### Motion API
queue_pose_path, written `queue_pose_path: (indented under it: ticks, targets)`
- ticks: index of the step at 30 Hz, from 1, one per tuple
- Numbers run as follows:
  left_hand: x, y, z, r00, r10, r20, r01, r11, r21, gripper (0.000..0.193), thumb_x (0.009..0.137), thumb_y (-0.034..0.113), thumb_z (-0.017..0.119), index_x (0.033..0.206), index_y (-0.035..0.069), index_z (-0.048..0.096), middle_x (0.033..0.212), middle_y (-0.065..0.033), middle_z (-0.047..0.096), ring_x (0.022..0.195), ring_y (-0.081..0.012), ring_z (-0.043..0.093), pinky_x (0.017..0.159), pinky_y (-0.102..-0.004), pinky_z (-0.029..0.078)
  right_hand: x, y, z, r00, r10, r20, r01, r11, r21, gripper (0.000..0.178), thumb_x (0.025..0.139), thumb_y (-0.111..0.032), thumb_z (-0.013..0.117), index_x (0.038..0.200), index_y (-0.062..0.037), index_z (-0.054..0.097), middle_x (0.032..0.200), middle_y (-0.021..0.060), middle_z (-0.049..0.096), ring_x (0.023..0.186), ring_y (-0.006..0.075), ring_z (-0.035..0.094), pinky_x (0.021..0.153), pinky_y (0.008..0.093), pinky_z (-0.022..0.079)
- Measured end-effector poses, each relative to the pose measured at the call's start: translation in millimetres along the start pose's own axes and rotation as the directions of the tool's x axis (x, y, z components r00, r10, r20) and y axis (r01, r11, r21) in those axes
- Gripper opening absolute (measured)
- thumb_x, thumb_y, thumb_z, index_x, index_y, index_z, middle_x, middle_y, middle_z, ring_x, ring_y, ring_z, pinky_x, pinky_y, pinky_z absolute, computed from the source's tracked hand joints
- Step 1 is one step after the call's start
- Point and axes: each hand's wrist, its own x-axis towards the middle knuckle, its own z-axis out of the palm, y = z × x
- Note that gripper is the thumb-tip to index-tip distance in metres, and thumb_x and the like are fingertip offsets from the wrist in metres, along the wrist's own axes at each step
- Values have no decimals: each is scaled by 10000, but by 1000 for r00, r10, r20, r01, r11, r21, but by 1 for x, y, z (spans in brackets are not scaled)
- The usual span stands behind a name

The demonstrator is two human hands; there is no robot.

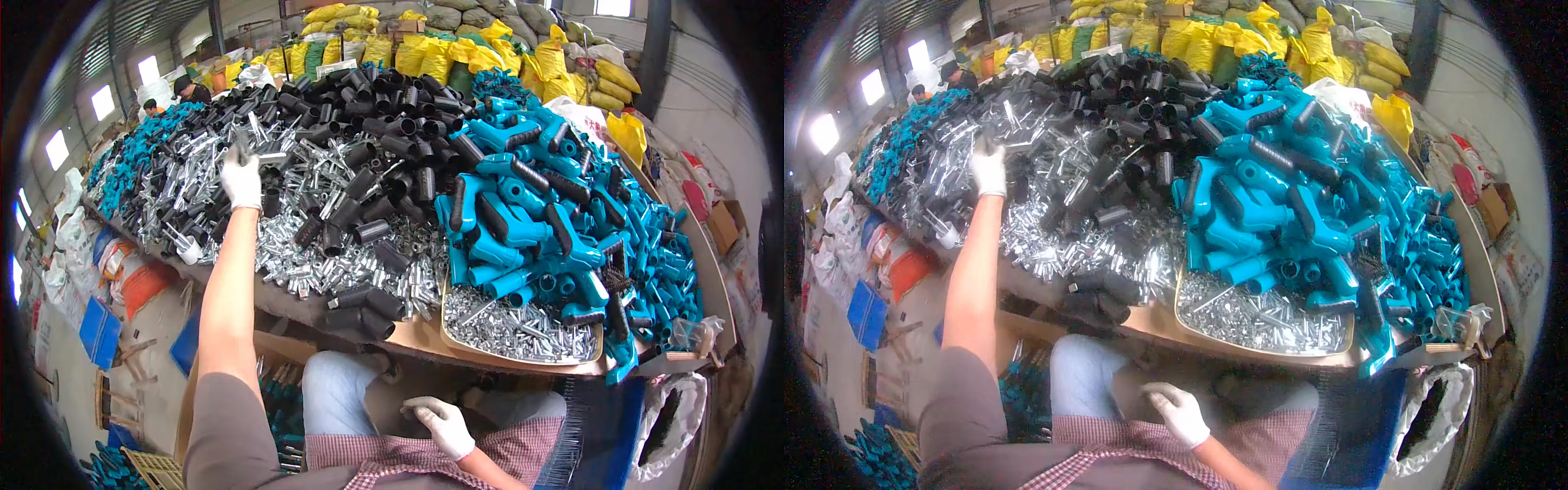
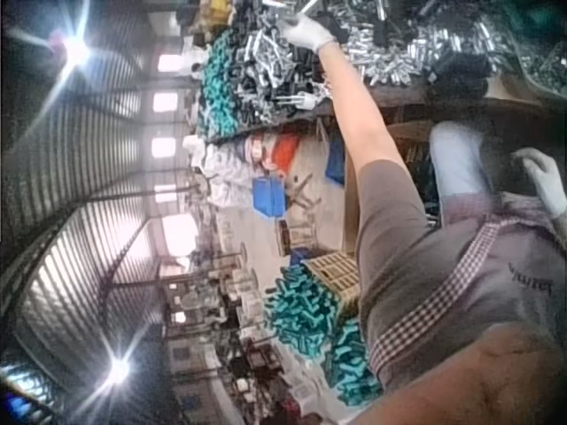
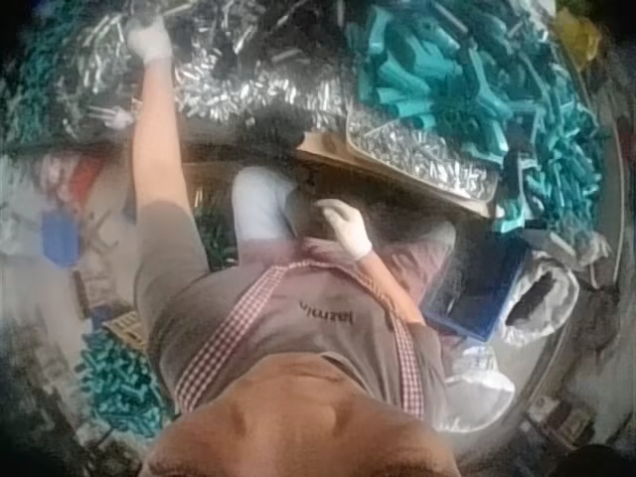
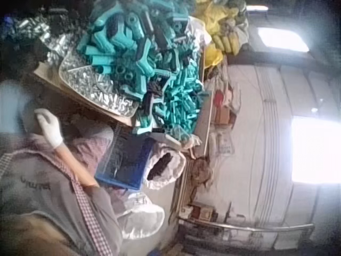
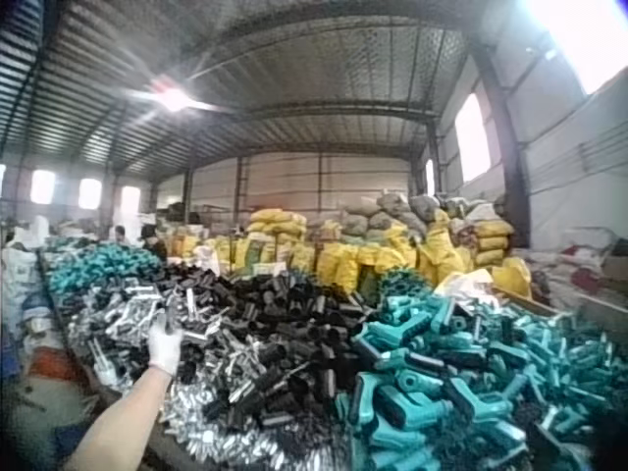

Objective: The person assembles tools by fitting metal pins, tubes, and springs together, securing plastic handle casings onto the assemblies, and placing the completed tools into a cardboard box.

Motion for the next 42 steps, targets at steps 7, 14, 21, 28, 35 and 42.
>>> queue_pose_path:
  ticks: [7, 14, 21, 28, 35, 42]
  targets:
    - [-147, 175, -101, 804, -364, 469, 497, 845, -196, 288, 840, 63, 639, 1119, -8, 645, 949, -66, 671, 848, -149, 611, 799, -312, 499, -3, -2, 5, 992, -115, 43, 99, 955, 279, 472, 987, -309, 584, 1299, 44, 552, 1094, 127, 663, 969, 201, 636, 908, 347, 504]
    - [-308, 254, -181, 567, -318, 759, 428, 902, 58, 253, 762, 61, 730, 1002, 9, 667, 934, -151, 663, 881, -281, 654, 792, -349, 513, -9, -32, 18, 976, 55, 209, -161, 832, 531, 625, 934, -393, 655, 1370, 21, 481, 1058, 96, 627, 846, 153, 609, 766, 301, 516]
    - [-291, 251, -182, 300, -137, 944, 77, 990, 119, 315, 828, 219, 718, 1096, 62, 667, 968, -158, 660, 848, -356, 656, 749, -405, 532, -34, -20, -9, 996, 9, -90, 28, 916, 400, 411, 966, -202, 599, 1285, 51, 537, 1040, 117, 656, 883, 161, 630, 803, 304, 528]
    - [-298, 286, -165, -250, -32, 968, -203, 979, -20, 598, 849, 451, 664, 1333, 130, 521, 988, -141, 657, 858, -346, 673, 743, -426, 544, -41, -21, -20, 989, -82, 123, 104, 977, -187, 383, 959, -260, 595, 1255, -17, 581, 1017, 168, 687, 878, 232, 678, 802, 354, 534]
    - [-251, 302, -126, -408, -5, 913, -411, 894, -179, 344, 828, 386, 649, 1060, 133, 678, 948, -122, 687, 848, -297, 681, 748, -412, 552, -39, -12, -21, 984, 67, 167, -64, 998, -23, 481, 1032, -419, 464, 1009, 19, 662, 833, 130, 670, 697, 146, 637, 597, 306, 522]
    - [-171, 263, -12, 371, -53, 927, -499, 831, 247, 360, 818, 366, 687, 1037, 83, 651, 929, -166, 705, 880, -347, 685, 780, -411, 542, -33, -7, -23, 996, 25, 82, -50, 945, 324, 388, 1033, -319, 488, 1138, 27, 630, 886, 81, 678, 734, 148, 630, 683, 291, 536]
